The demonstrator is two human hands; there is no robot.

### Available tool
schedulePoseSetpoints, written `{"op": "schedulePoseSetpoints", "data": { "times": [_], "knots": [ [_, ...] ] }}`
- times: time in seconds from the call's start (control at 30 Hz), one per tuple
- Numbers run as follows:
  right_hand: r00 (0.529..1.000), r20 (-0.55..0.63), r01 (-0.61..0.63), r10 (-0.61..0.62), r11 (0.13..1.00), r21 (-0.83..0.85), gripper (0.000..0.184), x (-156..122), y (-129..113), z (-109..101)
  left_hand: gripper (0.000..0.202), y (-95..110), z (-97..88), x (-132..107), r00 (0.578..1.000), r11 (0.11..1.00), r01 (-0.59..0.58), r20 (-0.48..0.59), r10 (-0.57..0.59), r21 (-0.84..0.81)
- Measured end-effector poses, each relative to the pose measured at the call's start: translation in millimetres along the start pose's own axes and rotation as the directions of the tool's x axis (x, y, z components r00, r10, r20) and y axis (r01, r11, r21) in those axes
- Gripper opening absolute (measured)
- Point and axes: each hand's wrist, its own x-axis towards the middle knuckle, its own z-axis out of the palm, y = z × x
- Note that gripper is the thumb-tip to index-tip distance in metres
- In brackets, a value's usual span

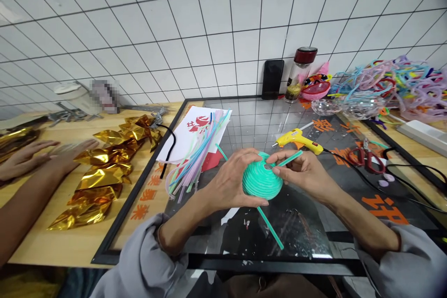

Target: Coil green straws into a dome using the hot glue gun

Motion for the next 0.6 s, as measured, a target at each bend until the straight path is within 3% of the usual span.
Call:
{"op": "schedulePoseSetpoints", "data": {
  "times": [0.6],
  "knots": [
    [1.000, -0.006, -0.027, 0.027, 0.998, 0.057, 0.036, -0.6, 1.9, 1.3, 0.078, 0.2, -1.6, -2.3, 0.998, 0.997, -0.053, 0.023, 0.052, 0.057]
  ]
}}
